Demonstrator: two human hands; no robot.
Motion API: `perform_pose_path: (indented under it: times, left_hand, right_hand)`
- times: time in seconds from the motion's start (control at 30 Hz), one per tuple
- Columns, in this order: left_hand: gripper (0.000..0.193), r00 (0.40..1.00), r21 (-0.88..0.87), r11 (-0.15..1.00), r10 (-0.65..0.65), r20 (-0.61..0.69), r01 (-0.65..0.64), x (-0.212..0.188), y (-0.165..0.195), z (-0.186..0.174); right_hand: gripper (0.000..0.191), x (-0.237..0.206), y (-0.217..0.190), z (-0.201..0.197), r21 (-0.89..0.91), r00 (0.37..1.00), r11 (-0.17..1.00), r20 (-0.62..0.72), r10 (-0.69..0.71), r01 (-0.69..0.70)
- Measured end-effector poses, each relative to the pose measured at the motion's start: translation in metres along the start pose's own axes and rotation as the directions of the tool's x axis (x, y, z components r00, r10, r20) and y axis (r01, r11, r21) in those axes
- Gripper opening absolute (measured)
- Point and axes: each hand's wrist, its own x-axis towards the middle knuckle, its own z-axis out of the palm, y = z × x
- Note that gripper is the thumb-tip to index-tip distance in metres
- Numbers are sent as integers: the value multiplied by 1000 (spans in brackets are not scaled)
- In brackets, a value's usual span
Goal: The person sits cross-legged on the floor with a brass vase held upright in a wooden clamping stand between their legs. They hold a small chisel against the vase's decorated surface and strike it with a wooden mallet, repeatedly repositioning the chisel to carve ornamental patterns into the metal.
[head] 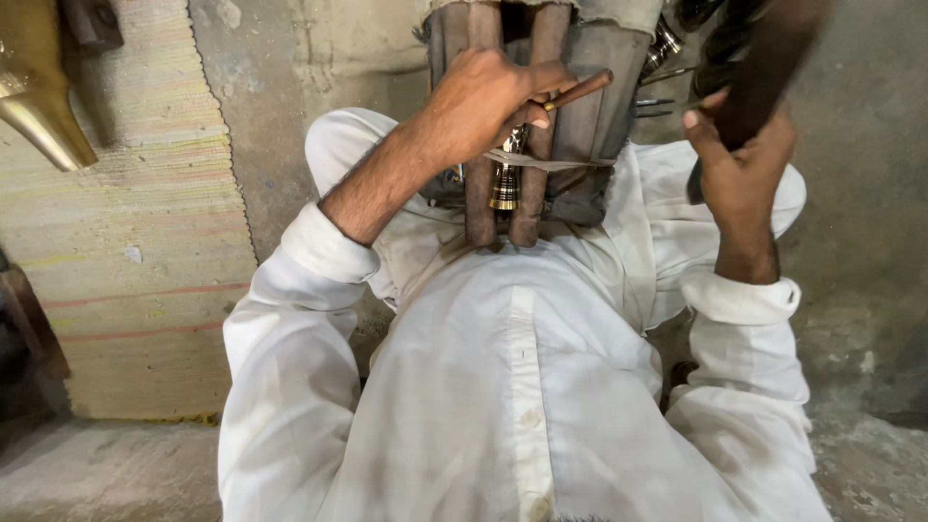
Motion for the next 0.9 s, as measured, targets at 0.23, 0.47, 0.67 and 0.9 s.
perform_pose_path:
  times: [0.23,0.47,0.67,0.9]
  left_hand:
    - [34,922,-267,922,182,-342,-281,-12,-14,-2]
    - [25,797,-756,652,-426,-428,-58,-76,-94,17]
    - [27,626,-956,294,-747,-223,11,-134,-133,78]
    - [29,654,-979,168,-729,-203,-116,-132,-144,91]
  right_hand:
    - [24,-15,17,0,47,998,997,25,60,-61]
    - [24,-35,44,24,201,862,839,139,487,-506]
    - [37,-45,83,56,-425,752,752,213,624,-503]
    - [46,-36,104,72,-607,816,712,174,551,-352]
